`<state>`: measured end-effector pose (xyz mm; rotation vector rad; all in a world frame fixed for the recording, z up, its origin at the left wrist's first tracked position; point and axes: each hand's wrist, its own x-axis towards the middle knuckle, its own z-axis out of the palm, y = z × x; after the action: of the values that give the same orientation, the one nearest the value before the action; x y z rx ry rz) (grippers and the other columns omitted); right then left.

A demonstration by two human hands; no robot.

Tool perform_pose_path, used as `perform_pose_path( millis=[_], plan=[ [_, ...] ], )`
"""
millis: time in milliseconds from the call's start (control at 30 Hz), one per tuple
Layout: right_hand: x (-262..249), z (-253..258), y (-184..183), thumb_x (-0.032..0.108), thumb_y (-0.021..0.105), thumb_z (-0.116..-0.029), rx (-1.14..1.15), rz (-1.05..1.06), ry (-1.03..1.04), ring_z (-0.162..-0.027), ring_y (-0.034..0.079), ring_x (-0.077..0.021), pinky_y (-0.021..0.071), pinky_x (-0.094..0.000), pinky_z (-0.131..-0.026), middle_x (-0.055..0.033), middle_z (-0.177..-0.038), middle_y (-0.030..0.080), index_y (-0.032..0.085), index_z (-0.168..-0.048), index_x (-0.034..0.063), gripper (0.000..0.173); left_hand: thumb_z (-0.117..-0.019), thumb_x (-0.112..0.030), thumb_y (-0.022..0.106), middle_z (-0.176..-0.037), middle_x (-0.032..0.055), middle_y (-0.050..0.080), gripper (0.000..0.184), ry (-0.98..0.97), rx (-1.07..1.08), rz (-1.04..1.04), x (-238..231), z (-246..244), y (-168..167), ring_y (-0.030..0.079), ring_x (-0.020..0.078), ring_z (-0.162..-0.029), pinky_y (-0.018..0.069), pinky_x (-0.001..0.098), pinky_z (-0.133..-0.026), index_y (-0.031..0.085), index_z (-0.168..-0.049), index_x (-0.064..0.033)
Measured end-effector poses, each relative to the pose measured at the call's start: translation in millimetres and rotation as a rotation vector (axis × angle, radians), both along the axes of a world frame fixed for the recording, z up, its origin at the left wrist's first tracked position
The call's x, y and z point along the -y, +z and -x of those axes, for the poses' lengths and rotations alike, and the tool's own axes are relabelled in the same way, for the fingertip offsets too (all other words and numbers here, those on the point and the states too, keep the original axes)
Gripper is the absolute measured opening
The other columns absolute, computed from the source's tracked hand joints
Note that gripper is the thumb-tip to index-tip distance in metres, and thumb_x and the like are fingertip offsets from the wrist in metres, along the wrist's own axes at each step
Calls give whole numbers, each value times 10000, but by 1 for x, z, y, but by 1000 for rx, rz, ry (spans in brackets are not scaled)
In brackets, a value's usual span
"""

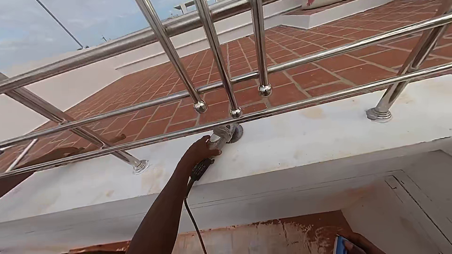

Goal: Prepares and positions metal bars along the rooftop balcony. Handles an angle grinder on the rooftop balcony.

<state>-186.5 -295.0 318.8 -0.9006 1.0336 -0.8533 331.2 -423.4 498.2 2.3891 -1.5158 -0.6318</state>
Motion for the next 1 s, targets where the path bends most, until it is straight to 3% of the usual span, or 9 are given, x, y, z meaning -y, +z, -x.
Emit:
perform_pose_path(
  millis=[133, 233, 467, 567, 667, 767, 833, 900, 1000],
  plan=[
    [3, -18, -1, 162, 426, -1082, 42, -253, -142, -834, 694, -175, 614, -380, -704, -51, -982, 670, 568, -1286, 81, 262, -887, -340, 795, -1389, 252, 557, 701, -81, 339, 415, -59, 54, 13, 535, 464, -1261, 430, 673, -990, 516, -1458, -45],
    [-4, -12, -16, 178, 536, -1045, 26, -398, -77, -851, 716, -237, 616, -383, -610, -125, -1070, 679, 537, -1331, 93, 298, -931, -352, 662, -1169, 95, 685, 464, -387, 136, 753, -124, 136, -51, 659, 240, -1066, 564, 478, -895, 633, -1293, -63],
    [4, 6, -40, 128, 687, -935, -216, -337, 44, -844, 692, -229, 593, -356, -647, -146, -1074, 660, 533, -1325, 39, 429, -1098, -311, 428, -1352, 296, 590, 470, -809, -608, -714, -186, 262, -282, 558, 431, -1286, 387, 608, -1101, 570, -1363, 50],
    [23, 22, -55, 107, 714, -896, -466, -141, 146, -844, 658, -226, 567, -371, -681, -159, -1074, 631, 549, -1264, -6, 419, -1066, -242, 507, -1132, 279, 664, 375, -894, -673, -586, -171, 272, -263, 639, 398, -1066, 461, 587, -975, 655, -1177, 84],
    [27, 24, -63, 183, 694, -910, -836, 53, 507, -1057, 650, -348, 527, -520, -918, -235, -1200, 638, 549, -1354, -2, 502, -998, -281, 585, -860, -22, 618, 251, -825, -1134, -276, -148, 263, -196, 576, 54, -785, 495, 277, -753, 669, -991, -45],
    [-4, -1, -51, 207, 643, -954, -1004, 291, 891, -1101, 644, -467, 482, -670, -901, -266, -1191, 665, 574, -1357, 32, 444, -985, -429, 634, -811, -185, 637, 236, -902, -1536, -291, -138, 265, -169, 563, -81, -737, 469, 150, -685, 701, -886, -225],
    [-33, -12, -34, 189, 487, -1063, -925, 297, 891, -1175, 624, -494, 451, -676, -980, -302, -1243, 657, 607, -1336, -11, 359, -996, -486, 574, -801, -129, 683, 316, -788, -1472, -374, -139, 268, -205, 623, -24, -723, 523, 200, -682, 705, -897, -216],
    [-50, -15, -17, 217, 384, -1107, -881, 189, 792, -1235, 593, -476, 415, -635, -1057, -309, -1290, 636, 610, -1325, -57, 417, -1083, -255, 398, -969, 96, 676, 365, -975, -1229, -346, -139, 268, -236, 650, 144, -882, 537, 302, -812, 640, -1112, 17],
    [-48, 7, -1, 236, 418, -1094, -836, 233, 826, -1139, 636, -471, 461, -663, -947, -285, -1182, 662, 568, -1334, 10, 363, -1092, -14, 330, -1371, 265, 595, 371, -930, -584, -706, -157, 312, -139, 571, 291, -1289, 376, 388, -1134, 563, -1341, 134]
  ],
)
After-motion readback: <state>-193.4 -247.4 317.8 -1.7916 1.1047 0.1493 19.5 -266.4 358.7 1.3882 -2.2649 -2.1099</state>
